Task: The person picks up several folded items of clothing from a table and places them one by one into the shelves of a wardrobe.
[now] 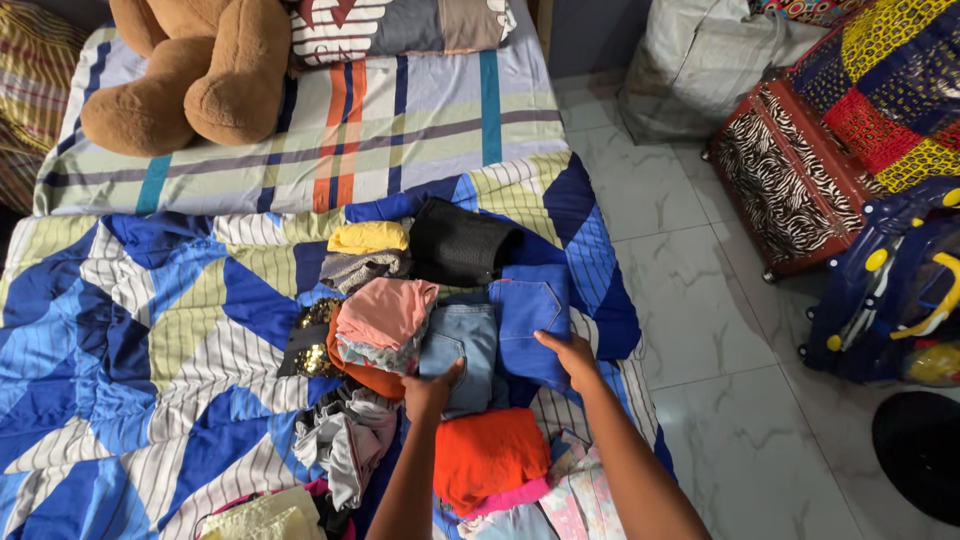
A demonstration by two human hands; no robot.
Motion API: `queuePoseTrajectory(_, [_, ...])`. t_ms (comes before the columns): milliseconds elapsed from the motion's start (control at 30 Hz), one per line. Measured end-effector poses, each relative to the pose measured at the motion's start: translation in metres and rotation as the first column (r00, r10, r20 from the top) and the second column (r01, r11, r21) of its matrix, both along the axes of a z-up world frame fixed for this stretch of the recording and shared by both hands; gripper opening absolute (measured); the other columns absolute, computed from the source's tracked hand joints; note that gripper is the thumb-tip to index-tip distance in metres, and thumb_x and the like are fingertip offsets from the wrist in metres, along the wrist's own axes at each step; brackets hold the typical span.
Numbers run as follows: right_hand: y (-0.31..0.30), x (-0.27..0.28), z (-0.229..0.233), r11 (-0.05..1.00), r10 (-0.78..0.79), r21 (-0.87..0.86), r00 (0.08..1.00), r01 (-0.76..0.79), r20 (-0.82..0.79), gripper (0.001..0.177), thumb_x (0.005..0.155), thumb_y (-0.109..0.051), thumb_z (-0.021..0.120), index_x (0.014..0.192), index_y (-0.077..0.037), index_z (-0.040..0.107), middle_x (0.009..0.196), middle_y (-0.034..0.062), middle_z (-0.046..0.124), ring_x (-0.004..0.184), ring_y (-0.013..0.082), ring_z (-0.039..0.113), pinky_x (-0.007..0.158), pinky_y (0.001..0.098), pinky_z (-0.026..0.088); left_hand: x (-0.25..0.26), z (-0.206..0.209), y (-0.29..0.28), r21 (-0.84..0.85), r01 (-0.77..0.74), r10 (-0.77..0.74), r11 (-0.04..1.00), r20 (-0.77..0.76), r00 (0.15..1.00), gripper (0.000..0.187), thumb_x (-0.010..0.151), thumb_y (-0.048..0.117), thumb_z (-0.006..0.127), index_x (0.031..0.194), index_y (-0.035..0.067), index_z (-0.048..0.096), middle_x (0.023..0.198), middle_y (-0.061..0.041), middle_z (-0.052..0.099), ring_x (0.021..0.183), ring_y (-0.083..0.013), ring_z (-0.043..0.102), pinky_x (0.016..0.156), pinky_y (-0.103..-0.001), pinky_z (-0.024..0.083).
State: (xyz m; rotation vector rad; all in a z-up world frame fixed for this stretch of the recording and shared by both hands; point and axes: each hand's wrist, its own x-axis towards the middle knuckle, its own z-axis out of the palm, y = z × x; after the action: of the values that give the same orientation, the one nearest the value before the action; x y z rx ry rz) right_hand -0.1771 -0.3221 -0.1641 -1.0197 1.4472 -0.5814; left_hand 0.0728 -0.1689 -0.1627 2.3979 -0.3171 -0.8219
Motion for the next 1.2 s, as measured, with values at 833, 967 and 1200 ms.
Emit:
queuePoseTrajectory(833, [0.071, -0.032, 0.112, 0.971, -0.232, 0.183, 0.804, 0.155, 0.547, 0.042, 0.075, -0.015, 0.076, 0.115, -0.004, 0.069, 0.108, 0.0104, 0.075, 0.095, 0.0268, 0.073, 0.088, 0.0435, 0.058, -0.031, 0.106, -0.011, -0.364, 0.194, -0.304, 0.911, -0.277, 0.912, 0.057, 0.08, 0.032, 0.082, 0.11, -0.015, 0.069, 0.099, -0.022, 0.075, 0.089, -0.0297, 0.075, 0.079, -0.04, 0.057])
queuePoseTrajectory(967, [0.084, -0.04, 0.123, 0.973, -0.225, 0.168, 0.792, 0.156, 0.568, 0.041, 0.076, -0.015, 0.076, 0.116, -0.004, 0.07, 0.108, 0.0103, 0.073, 0.095, 0.0276, 0.071, 0.09, 0.0449, 0.057, -0.032, 0.112, -0.003, -0.398, 0.177, -0.27, 0.9, -0.192, 0.943, 0.056, 0.076, 0.029, 0.089, 0.109, -0.012, 0.071, 0.105, -0.022, 0.074, 0.095, -0.0317, 0.07, 0.081, -0.04, 0.055])
queuePoseTrajectory(1200, [0.084, -0.05, 0.151, 0.965, -0.261, 0.161, 0.732, 0.206, 0.63, 0.04, 0.076, -0.015, 0.076, 0.114, -0.005, 0.071, 0.109, 0.0094, 0.074, 0.098, 0.0258, 0.073, 0.093, 0.0424, 0.058, -0.014, 0.125, 0.011, -0.629, -0.319, -0.292, 0.708, -0.673, 0.679, 0.043, 0.08, 0.011, 0.08, 0.118, -0.004, 0.068, 0.102, -0.013, 0.075, 0.082, -0.0233, 0.073, 0.072, -0.038, 0.061])
